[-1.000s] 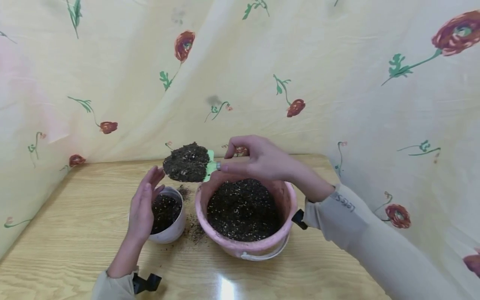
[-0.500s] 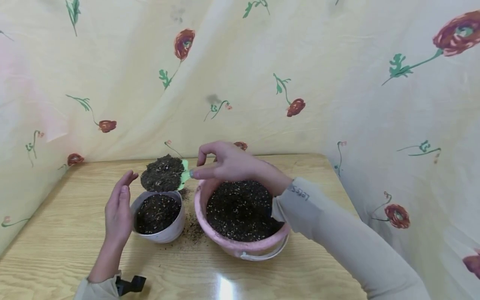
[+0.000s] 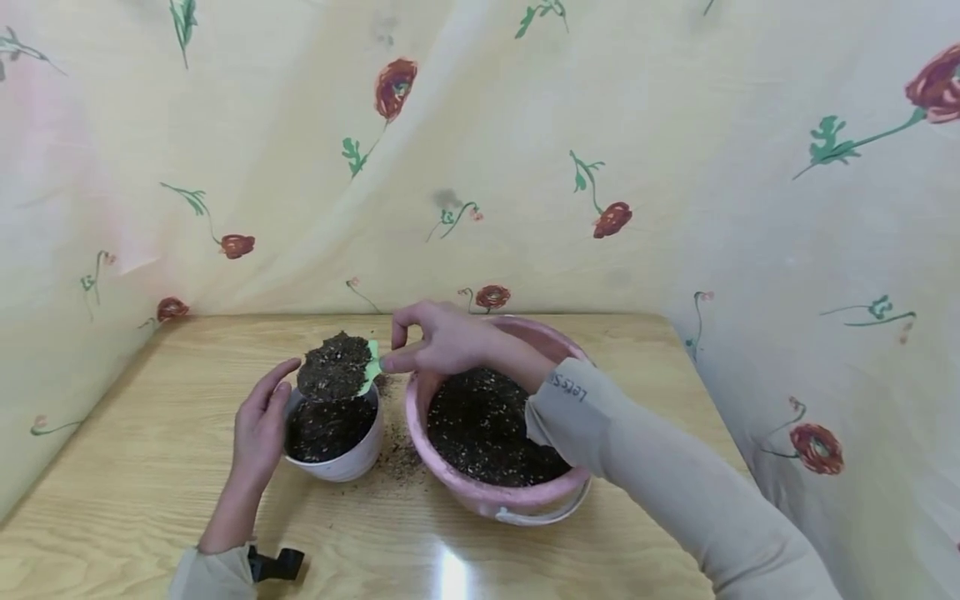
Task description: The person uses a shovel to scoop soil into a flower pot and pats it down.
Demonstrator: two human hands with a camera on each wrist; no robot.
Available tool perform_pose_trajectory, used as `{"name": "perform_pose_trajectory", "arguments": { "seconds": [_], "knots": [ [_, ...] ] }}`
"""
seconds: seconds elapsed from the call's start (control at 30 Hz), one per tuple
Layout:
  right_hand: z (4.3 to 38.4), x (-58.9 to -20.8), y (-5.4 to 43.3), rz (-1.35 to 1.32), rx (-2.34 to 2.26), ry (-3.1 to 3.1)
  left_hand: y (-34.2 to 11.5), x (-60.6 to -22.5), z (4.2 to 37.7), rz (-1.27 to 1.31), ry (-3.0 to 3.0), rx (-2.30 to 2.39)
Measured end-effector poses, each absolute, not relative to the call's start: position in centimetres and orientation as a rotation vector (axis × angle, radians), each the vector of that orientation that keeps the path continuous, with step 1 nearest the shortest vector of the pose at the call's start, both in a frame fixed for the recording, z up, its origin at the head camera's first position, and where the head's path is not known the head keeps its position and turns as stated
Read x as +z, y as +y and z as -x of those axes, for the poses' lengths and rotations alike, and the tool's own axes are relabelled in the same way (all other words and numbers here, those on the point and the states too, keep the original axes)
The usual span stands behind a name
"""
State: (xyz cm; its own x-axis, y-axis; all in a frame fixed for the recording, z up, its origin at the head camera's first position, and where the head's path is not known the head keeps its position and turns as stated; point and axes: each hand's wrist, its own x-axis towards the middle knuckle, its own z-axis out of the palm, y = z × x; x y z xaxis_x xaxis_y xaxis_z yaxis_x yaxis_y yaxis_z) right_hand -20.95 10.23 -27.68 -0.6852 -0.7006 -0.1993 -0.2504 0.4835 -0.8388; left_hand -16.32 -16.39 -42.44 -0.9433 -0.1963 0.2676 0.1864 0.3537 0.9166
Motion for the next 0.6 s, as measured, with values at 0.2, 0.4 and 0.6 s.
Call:
{"name": "perform_pose_trajectory", "arguments": {
  "seconds": [0.2, 0.4, 0.6],
  "knots": [
    [21.2, -28.2, 9.9, 0.759, -1.017, 2.270, -16.5, -42.5, 16.4, -0.048, -2.317, -1.690],
    [21.4, -28.5, 9.3, 0.850, -0.800, 2.423, -16.7, -42.7, 16.4, -0.058, -2.337, -1.716],
    [21.4, -28.0, 8.8, 0.854, -0.661, 2.484, -16.5, -42.9, 16.6, -0.024, -2.333, -1.728]
  ]
}}
